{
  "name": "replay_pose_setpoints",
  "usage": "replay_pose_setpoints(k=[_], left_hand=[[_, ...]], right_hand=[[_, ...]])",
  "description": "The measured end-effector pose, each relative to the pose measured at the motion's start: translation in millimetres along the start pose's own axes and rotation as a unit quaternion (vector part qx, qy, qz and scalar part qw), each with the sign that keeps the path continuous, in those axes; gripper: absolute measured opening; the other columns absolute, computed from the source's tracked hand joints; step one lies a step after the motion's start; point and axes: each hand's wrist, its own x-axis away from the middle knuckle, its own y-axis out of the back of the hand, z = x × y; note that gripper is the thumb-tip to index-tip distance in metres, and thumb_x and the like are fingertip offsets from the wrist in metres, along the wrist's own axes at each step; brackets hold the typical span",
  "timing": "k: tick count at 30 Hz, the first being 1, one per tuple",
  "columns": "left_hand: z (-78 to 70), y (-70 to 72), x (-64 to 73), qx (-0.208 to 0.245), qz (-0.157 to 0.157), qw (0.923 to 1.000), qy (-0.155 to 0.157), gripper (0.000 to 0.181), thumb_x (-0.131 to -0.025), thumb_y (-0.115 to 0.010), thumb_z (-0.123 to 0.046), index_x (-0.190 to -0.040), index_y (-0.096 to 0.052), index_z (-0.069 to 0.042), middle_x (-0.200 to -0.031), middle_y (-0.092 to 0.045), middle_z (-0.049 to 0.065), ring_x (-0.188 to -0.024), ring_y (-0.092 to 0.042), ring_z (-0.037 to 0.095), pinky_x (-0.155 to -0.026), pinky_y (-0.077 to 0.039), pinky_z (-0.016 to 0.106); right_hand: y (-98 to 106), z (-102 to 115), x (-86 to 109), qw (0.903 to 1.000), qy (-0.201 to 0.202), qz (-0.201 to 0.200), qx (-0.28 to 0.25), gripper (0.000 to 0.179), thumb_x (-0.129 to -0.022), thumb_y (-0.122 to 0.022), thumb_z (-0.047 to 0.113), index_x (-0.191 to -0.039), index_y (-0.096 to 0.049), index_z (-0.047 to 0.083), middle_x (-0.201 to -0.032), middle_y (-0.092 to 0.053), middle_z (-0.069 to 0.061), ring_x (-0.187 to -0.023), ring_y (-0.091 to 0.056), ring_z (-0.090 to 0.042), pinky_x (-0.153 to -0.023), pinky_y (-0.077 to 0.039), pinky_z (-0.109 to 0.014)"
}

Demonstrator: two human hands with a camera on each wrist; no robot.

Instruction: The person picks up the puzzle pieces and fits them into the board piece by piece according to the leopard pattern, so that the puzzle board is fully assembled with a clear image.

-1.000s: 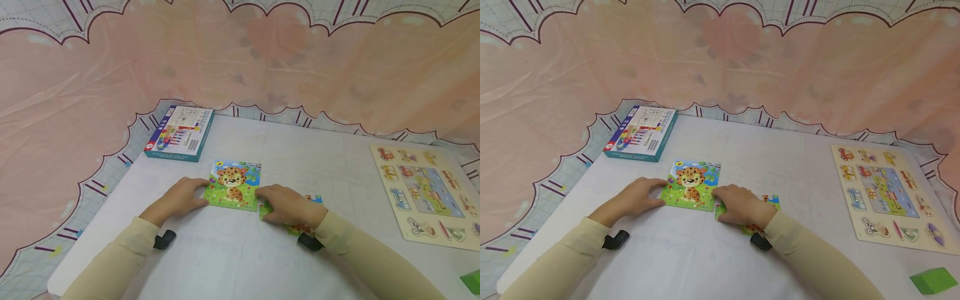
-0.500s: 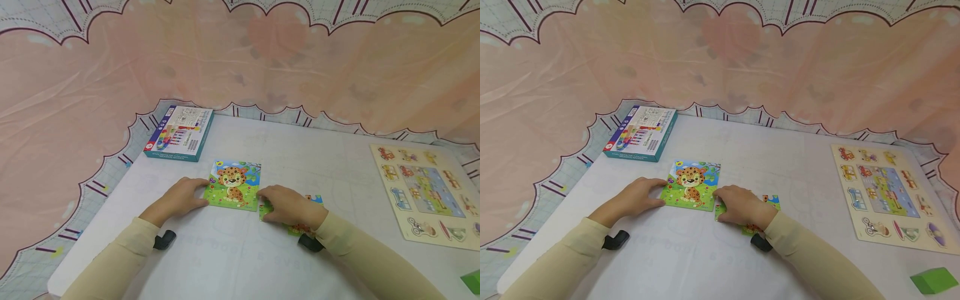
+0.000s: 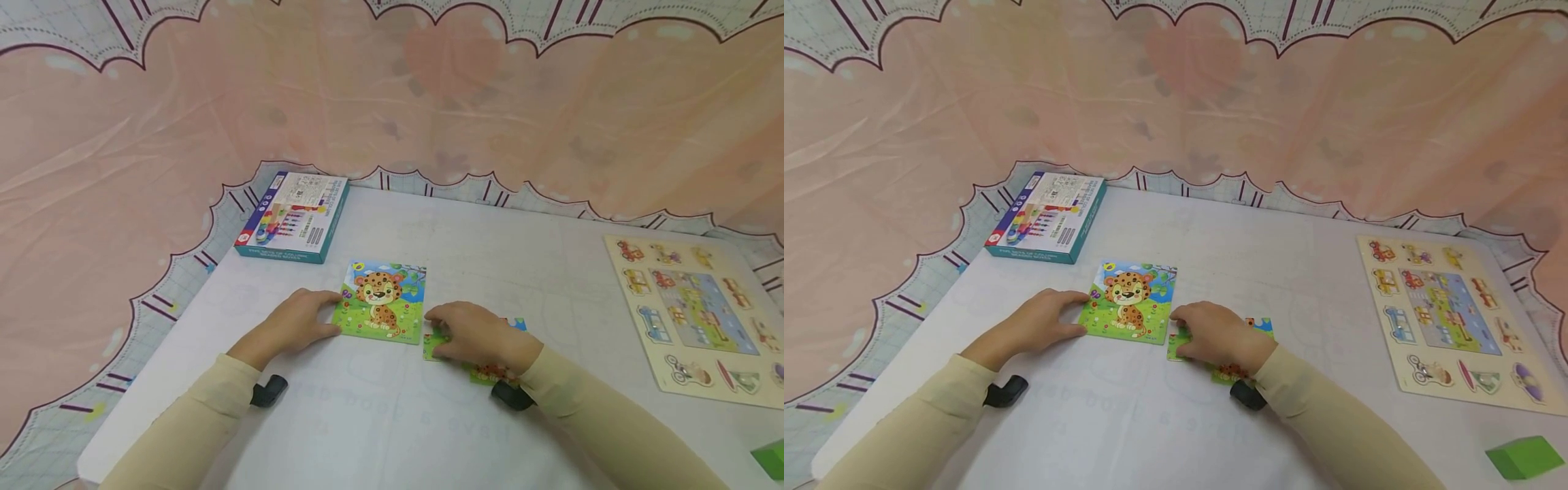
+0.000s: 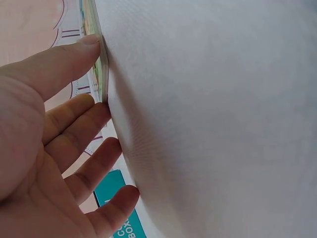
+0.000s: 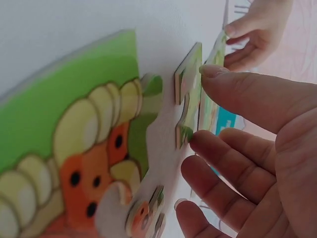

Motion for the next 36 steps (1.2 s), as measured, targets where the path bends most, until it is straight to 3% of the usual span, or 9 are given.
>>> replay_pose_setpoints(k=[8, 15, 23, 29, 36], left_hand=[[-0.5, 0.3, -0.4, -0.004, 0.004, 1.0, 0.003, 0.06, -0.089, -0.078, -0.026, -0.142, -0.056, -0.007, -0.139, -0.056, 0.015, -0.13, -0.046, 0.038, -0.109, -0.038, 0.055], [-0.7, 0.3, 0.2, 0.002, 0.006, 1.0, 0.007, 0.06, -0.089, -0.077, -0.026, -0.142, -0.056, -0.006, -0.139, -0.056, 0.015, -0.131, -0.045, 0.039, -0.109, -0.038, 0.056], [-0.1, 0.3, 0.0, 0.001, 0.005, 1.0, 0.008, 0.061, -0.089, -0.078, -0.026, -0.142, -0.056, -0.007, -0.14, -0.055, 0.015, -0.133, -0.045, 0.038, -0.11, -0.037, 0.056], [0.1, 0.6, -0.3, 0.001, 0.003, 1.0, 0.006, 0.061, -0.089, -0.078, -0.026, -0.142, -0.056, -0.007, -0.14, -0.055, 0.015, -0.133, -0.044, 0.039, -0.11, -0.037, 0.056], [1.1, -1.3, -1.0, 0.003, 0.003, 1.0, 0.002, 0.061, -0.089, -0.078, -0.026, -0.142, -0.056, -0.007, -0.139, -0.056, 0.015, -0.131, -0.045, 0.038, -0.109, -0.038, 0.056]], right_hand=[[0.1, -2.2, 6.8, 0.9997, -0.012, 0.019, -0.011, 0.046, -0.086, -0.077, 0.025, -0.127, -0.067, 0.007, -0.115, -0.069, -0.001, -0.106, -0.06, -0.02, -0.096, -0.05, -0.041], [4.9, -8.3, 14.7, 0.9996, 0.013, 0.003, -0.025, 0.047, -0.086, -0.077, 0.024, -0.128, -0.066, 0.007, -0.12, -0.069, -0.001, -0.11, -0.063, -0.022, -0.096, -0.05, -0.042], [19.0, -35.1, 29.6, 0.9978, -0.054, -0.031, -0.025, 0.052, -0.086, -0.073, 0.017, -0.135, -0.061, 0.005, -0.126, -0.067, -0.006, -0.118, -0.06, -0.029, -0.1, -0.048, -0.05], [20.1, -53.4, 37.9, 0.9971, -0.052, -0.051, -0.023, 0.051, -0.085, -0.073, 0.014, -0.132, -0.061, 0.0, -0.123, -0.068, -0.009, -0.121, -0.057, -0.036, -0.101, -0.046, -0.054], [19.0, -58.8, 40.0, 0.9972, -0.055, -0.049, -0.012, 0.053, -0.087, -0.077, 0.019, -0.132, -0.06, -0.002, -0.124, -0.067, -0.012, -0.117, -0.059, -0.034, -0.101, -0.047, -0.053]])
